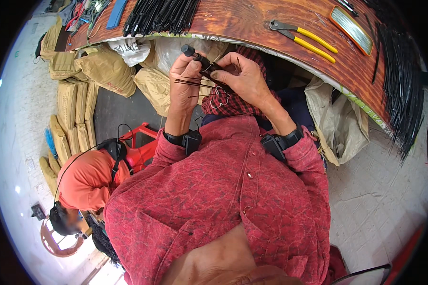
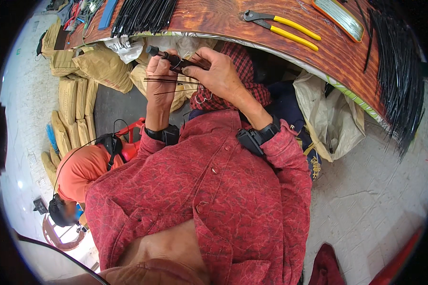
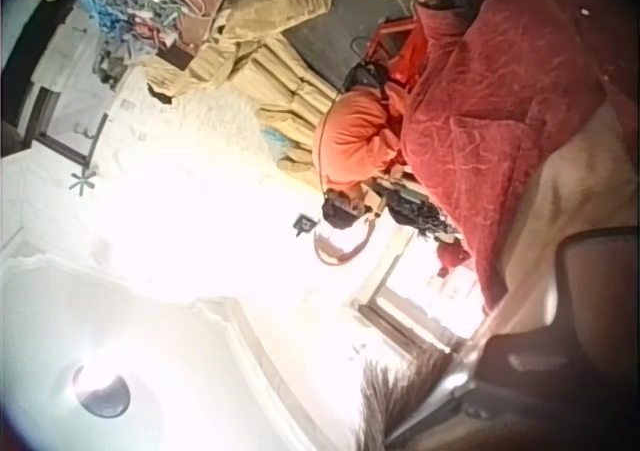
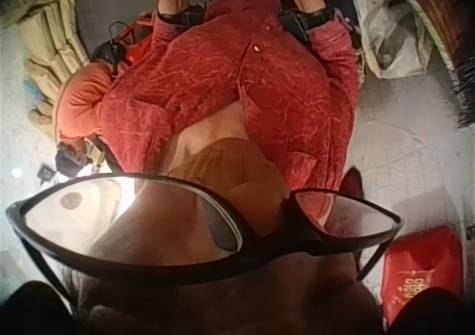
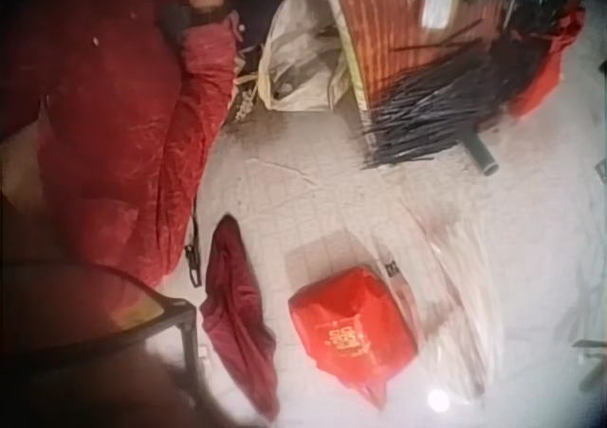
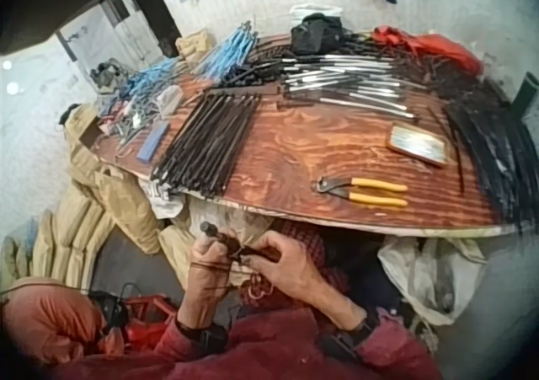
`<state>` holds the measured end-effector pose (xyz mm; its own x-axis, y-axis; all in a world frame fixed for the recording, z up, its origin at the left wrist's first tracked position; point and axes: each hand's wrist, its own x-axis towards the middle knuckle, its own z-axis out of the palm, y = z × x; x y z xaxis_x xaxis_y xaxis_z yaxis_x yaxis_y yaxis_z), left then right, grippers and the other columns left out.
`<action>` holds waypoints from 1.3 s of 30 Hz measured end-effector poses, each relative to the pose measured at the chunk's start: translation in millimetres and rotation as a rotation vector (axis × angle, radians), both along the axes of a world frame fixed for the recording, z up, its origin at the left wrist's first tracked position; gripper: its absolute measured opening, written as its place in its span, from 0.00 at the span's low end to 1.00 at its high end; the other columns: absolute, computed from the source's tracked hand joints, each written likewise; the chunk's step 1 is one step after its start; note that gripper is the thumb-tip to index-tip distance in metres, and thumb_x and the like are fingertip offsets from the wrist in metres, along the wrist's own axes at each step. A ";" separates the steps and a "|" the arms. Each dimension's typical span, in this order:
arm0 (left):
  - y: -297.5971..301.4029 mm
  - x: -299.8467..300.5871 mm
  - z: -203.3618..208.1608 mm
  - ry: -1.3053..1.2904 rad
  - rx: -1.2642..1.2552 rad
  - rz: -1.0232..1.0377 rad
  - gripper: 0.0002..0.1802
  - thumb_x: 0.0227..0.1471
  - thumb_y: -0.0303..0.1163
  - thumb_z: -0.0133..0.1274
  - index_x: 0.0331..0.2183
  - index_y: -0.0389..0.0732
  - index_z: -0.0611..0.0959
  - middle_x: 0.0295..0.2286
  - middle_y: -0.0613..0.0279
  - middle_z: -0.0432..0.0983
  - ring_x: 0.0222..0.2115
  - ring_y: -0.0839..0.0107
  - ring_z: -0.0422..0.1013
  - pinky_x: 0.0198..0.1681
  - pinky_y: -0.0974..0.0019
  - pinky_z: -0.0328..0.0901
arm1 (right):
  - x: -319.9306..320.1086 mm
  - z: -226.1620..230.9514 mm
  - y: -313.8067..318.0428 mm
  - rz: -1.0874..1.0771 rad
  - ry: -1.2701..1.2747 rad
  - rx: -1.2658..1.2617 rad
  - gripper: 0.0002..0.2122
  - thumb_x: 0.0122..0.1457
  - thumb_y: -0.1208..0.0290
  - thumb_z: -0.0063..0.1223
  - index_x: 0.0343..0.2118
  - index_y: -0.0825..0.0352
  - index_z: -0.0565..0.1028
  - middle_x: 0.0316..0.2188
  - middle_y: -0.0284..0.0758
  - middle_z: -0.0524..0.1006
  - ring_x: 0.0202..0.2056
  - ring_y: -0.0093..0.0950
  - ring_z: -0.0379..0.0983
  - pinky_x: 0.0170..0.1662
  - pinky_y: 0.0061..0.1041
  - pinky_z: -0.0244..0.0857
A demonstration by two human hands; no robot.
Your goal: Assembling a bundle of black cables at a workbench using cutting tools.
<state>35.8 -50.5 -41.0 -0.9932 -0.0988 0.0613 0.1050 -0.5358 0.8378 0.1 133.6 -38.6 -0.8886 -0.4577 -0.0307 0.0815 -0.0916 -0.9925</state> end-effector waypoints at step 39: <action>-3.0 -8.1 4.4 -0.018 -0.014 -0.052 0.13 0.55 0.24 0.60 0.44 0.39 0.81 0.44 0.58 0.78 0.43 0.70 0.75 0.49 0.67 0.69 | -10.2 2.3 1.8 -0.015 -0.006 0.088 0.07 0.55 0.74 0.66 0.34 0.68 0.78 0.28 0.27 0.79 0.30 0.13 0.72 0.34 0.16 0.67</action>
